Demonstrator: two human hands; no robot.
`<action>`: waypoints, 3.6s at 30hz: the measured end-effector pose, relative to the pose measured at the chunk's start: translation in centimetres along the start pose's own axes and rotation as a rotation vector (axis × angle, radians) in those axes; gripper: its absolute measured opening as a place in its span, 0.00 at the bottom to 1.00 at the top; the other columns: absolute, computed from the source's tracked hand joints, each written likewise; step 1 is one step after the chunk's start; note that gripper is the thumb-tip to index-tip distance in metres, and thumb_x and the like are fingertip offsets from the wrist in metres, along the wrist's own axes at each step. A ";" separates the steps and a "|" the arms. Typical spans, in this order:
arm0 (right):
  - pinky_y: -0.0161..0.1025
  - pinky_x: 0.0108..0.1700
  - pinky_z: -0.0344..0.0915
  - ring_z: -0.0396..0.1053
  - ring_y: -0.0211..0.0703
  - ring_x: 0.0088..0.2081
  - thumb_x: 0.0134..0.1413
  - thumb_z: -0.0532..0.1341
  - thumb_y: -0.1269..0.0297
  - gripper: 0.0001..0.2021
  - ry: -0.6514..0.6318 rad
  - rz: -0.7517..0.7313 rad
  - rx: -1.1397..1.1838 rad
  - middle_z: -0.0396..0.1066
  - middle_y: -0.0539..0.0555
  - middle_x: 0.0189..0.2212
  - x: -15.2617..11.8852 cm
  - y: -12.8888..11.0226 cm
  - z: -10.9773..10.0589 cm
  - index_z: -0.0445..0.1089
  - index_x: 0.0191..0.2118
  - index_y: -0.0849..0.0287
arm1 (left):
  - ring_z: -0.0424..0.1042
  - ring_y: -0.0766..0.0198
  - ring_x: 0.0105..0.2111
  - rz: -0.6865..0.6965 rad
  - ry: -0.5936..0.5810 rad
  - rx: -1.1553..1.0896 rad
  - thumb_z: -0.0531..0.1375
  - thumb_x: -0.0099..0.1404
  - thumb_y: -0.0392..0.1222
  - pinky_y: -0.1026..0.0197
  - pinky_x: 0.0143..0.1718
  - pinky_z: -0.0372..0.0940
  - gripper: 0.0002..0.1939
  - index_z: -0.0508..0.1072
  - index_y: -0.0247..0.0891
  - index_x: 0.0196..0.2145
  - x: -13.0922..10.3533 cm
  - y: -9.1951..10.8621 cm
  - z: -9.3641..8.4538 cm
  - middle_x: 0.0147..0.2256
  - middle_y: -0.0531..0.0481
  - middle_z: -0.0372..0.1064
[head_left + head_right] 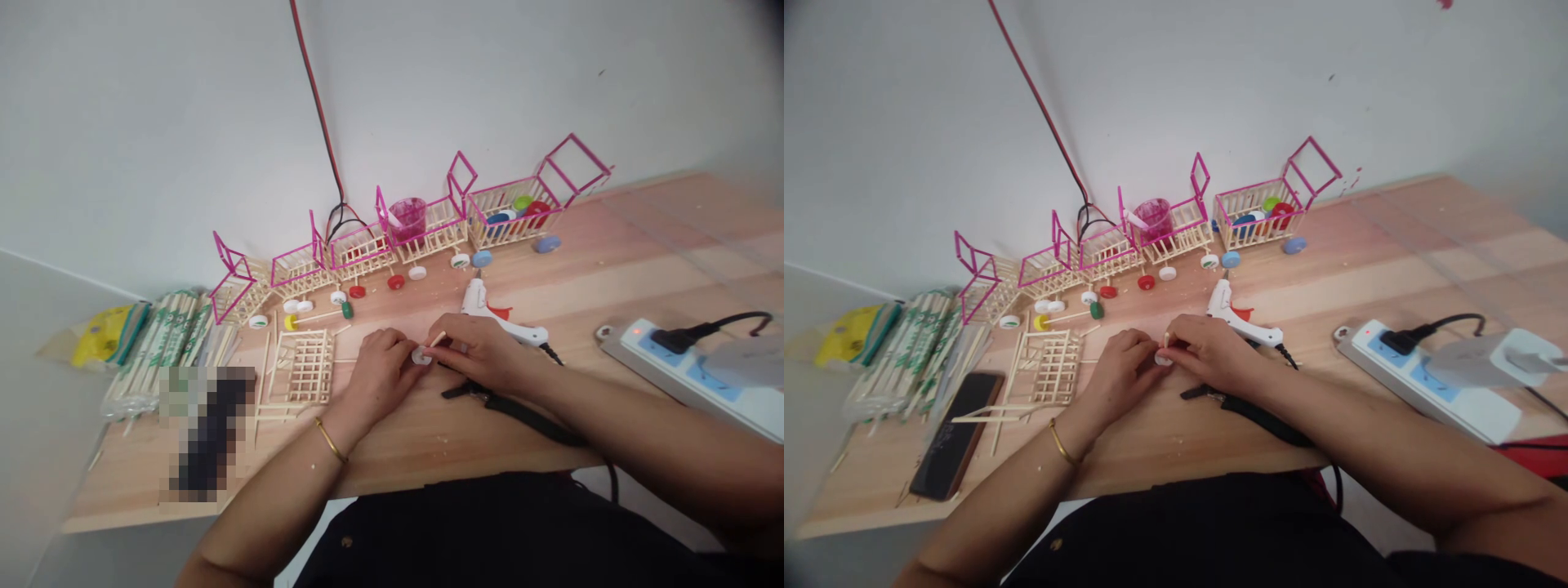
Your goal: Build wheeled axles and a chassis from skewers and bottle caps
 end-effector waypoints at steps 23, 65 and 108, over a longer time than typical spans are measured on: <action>0.37 0.35 0.62 0.66 0.39 0.31 0.58 0.58 0.65 0.05 -0.026 -0.019 -0.011 0.69 0.52 0.29 -0.1 0.4 0.3 0.66 0.33 0.59 | 0.65 0.60 0.38 0.093 0.070 -0.163 0.53 0.67 0.42 0.55 0.41 0.63 0.10 0.72 0.35 0.38 -0.1 0.8 -0.6 0.36 0.44 0.67; 0.36 0.34 0.62 0.67 0.39 0.32 0.58 0.58 0.64 0.06 -0.016 -0.062 -0.038 0.70 0.52 0.29 0.0 0.7 1.1 0.68 0.32 0.59 | 0.66 0.61 0.35 0.094 0.141 -0.158 0.53 0.66 0.39 0.58 0.37 0.63 0.09 0.72 0.36 0.32 0.0 0.5 -0.5 0.33 0.45 0.69; 0.35 0.34 0.61 0.66 0.38 0.31 0.57 0.59 0.64 0.06 -0.009 -0.052 -0.017 0.70 0.52 0.29 -0.2 0.9 1.1 0.68 0.33 0.60 | 0.66 0.62 0.34 0.093 0.139 -0.190 0.54 0.65 0.37 0.59 0.36 0.63 0.08 0.72 0.35 0.31 0.1 0.2 0.0 0.32 0.46 0.67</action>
Point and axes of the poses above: each hand's wrist, its own x-axis towards the middle knuckle, its own z-axis out of the palm, y = z × x, the point moved 4 cm from there along x, towards the middle knuckle
